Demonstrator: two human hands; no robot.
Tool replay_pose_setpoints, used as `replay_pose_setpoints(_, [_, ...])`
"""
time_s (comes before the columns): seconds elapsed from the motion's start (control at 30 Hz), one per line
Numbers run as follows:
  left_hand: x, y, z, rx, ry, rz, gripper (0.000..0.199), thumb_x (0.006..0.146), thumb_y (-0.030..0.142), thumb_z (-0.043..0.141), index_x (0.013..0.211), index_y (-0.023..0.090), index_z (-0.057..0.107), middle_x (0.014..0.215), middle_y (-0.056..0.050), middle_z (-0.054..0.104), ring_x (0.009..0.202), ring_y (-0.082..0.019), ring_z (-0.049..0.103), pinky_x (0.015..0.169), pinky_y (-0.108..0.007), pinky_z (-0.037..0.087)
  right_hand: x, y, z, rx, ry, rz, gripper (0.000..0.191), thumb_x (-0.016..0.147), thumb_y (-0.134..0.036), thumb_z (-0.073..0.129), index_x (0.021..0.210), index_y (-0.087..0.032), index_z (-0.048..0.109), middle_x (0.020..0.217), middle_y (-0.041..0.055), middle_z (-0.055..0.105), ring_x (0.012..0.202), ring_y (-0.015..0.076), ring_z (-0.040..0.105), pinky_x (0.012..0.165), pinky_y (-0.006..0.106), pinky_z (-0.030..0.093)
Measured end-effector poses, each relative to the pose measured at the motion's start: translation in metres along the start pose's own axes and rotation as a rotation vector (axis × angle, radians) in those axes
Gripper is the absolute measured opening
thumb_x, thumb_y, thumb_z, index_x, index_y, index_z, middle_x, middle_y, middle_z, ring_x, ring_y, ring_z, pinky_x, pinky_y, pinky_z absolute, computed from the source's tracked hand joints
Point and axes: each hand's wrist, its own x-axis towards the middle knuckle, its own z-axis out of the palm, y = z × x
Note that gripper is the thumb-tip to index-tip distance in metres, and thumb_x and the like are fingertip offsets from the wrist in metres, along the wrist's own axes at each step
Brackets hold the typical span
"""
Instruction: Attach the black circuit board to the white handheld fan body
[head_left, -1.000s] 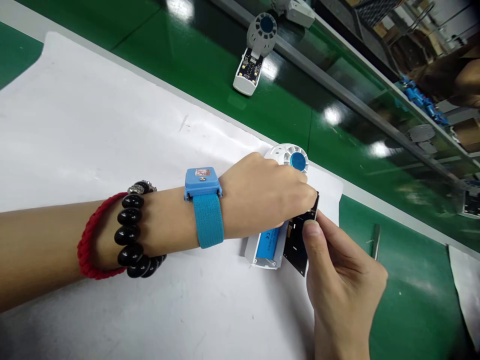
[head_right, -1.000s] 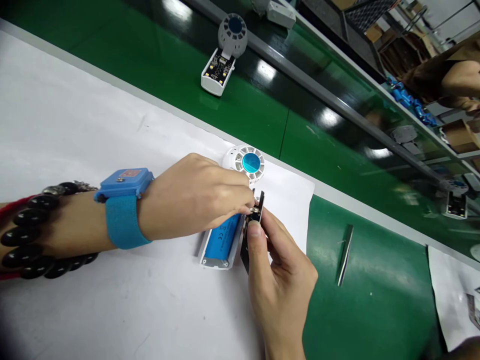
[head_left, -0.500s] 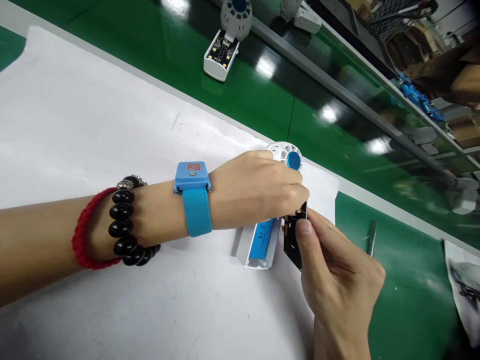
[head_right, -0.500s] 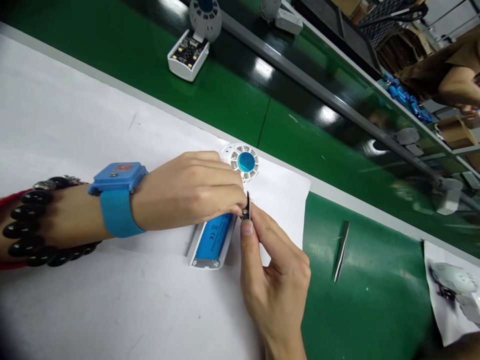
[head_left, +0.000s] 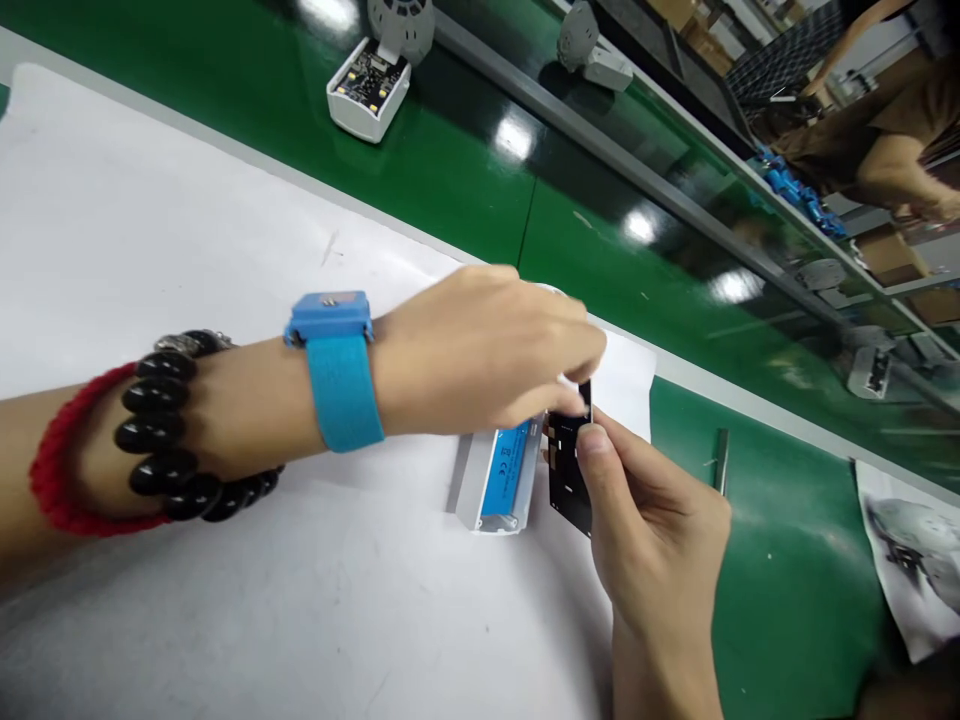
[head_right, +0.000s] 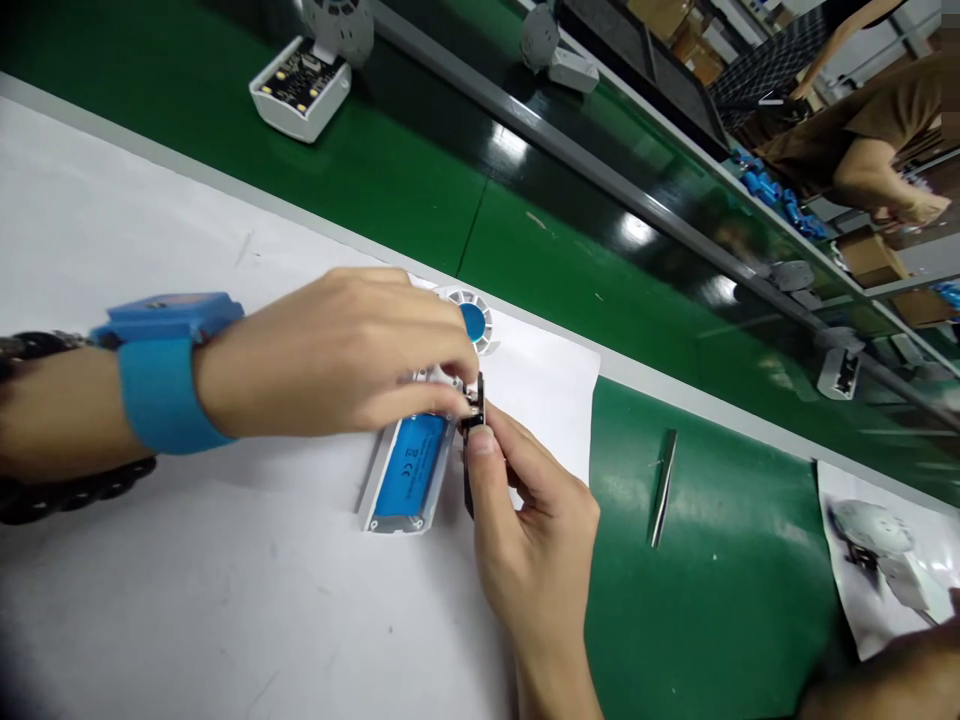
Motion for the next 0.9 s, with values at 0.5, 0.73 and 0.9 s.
replay_pose_setpoints(0.5, [-0.002, 0.003, -0.007, -0.044, -0.232, 0.151, 0.021, 0.089, 0.020, 0.054, 0.070, 0.018, 0.062, 0.072, 0.000, 0.061, 0.063, -0.014, 0.048, 0.060, -0.029, 0.034, -0.005, 0.008, 0.005, 0.012, 0.017, 0.020, 0.023, 0.094, -0.027, 0.066, 0.114, -0.033, 0.074, 0.106, 0.0007, 0.074, 0.091, 0.0220, 0.073, 0.075, 0.031, 0.064])
replay_pose_setpoints(0.73, [0.002, -0.002, -0.005, -0.296, -0.192, 0.083, 0.017, 0.088, 0.014, 0.056, 0.076, 0.020, 0.066, 0.076, 0.003, 0.067, 0.067, -0.011, 0.055, 0.061, -0.025, 0.035, -0.006, 0.007, 0.003, 0.019, 0.019, 0.044, 0.022, 0.094, -0.032, 0.065, 0.113, -0.027, 0.075, 0.101, 0.0032, 0.075, 0.081, 0.0215, 0.073, 0.062, 0.028, 0.062])
replay_pose_setpoints(0.9, [0.001, -0.008, 0.000, -0.257, -0.147, 0.068, 0.014, 0.087, 0.017, 0.056, 0.078, 0.021, 0.066, 0.078, 0.002, 0.068, 0.068, -0.012, 0.057, 0.059, -0.026, 0.035, -0.006, 0.009, 0.001, 0.002, 0.042, 0.070, 0.022, 0.094, -0.034, 0.065, 0.110, -0.024, 0.076, 0.097, 0.0045, 0.075, 0.074, 0.0203, 0.071, 0.057, 0.027, 0.060])
